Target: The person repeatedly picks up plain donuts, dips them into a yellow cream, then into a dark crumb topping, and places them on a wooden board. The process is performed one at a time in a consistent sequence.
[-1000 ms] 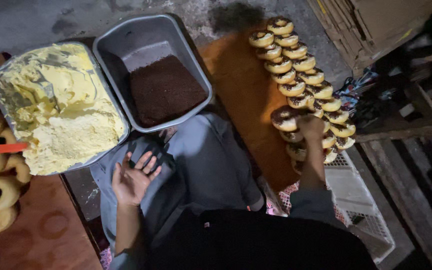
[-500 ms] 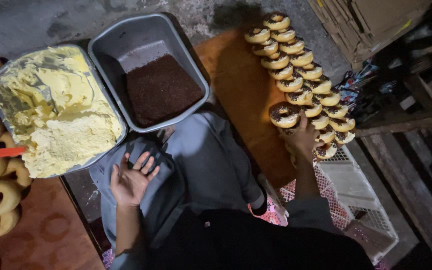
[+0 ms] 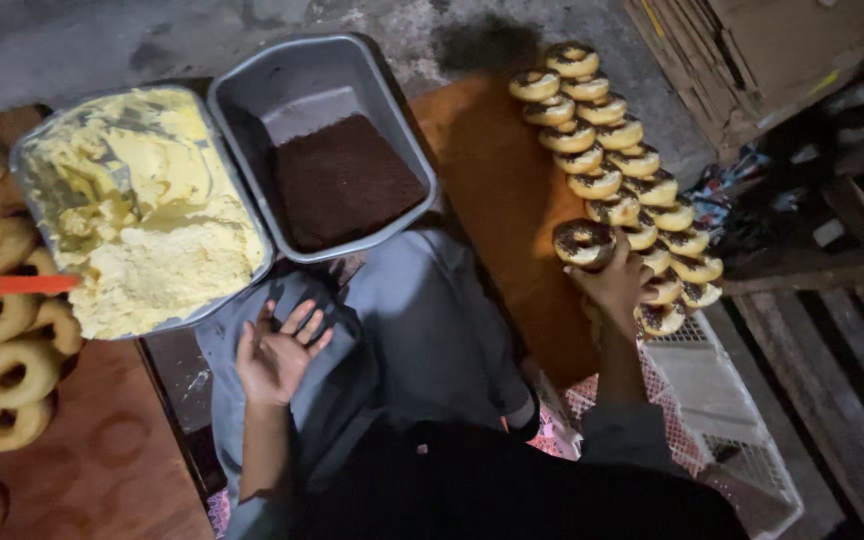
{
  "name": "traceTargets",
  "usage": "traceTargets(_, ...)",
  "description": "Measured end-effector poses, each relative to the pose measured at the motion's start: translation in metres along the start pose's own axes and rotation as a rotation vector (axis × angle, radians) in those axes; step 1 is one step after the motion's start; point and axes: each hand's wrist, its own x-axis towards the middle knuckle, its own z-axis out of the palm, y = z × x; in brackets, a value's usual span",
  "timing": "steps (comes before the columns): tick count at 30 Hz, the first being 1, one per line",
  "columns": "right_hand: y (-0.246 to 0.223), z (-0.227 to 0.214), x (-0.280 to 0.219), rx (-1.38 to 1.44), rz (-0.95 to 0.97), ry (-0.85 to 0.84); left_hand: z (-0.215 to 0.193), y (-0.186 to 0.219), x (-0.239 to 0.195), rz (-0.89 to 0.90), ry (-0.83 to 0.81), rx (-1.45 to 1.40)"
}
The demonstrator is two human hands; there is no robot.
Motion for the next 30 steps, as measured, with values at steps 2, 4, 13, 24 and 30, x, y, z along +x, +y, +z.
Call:
traceTargets(2, 0.000, 0.018, 0.016, -0.021, -0.100, 0.030, 0.001, -0.001, -0.003, 0.006, 0.008, -0.027)
traceTargets(4, 0.001, 0.031, 0.024, -0.010, -0.132, 0.082, 0.000, -0.002, -0.010, 0.043, -0.034, -0.062)
traceTargets(13, -0.018, 0.030, 0.008, -0.002, -0.061, 0.273, -0.114, 0.061, -0.082, 0.497, 0.291, -0.036)
traceTargets(24, -0.099, 0.075, -0.053, 0.041, -0.367, 0.315, -0.238, 0.251, -0.141, 1.134, 1.853, 1.142)
traceTargets(30, -0.158, 0.095, -0.056, -0.015, -0.557, 0.519, -0.227, 0.322, -0.112, 0.752, 1.794, 1.343)
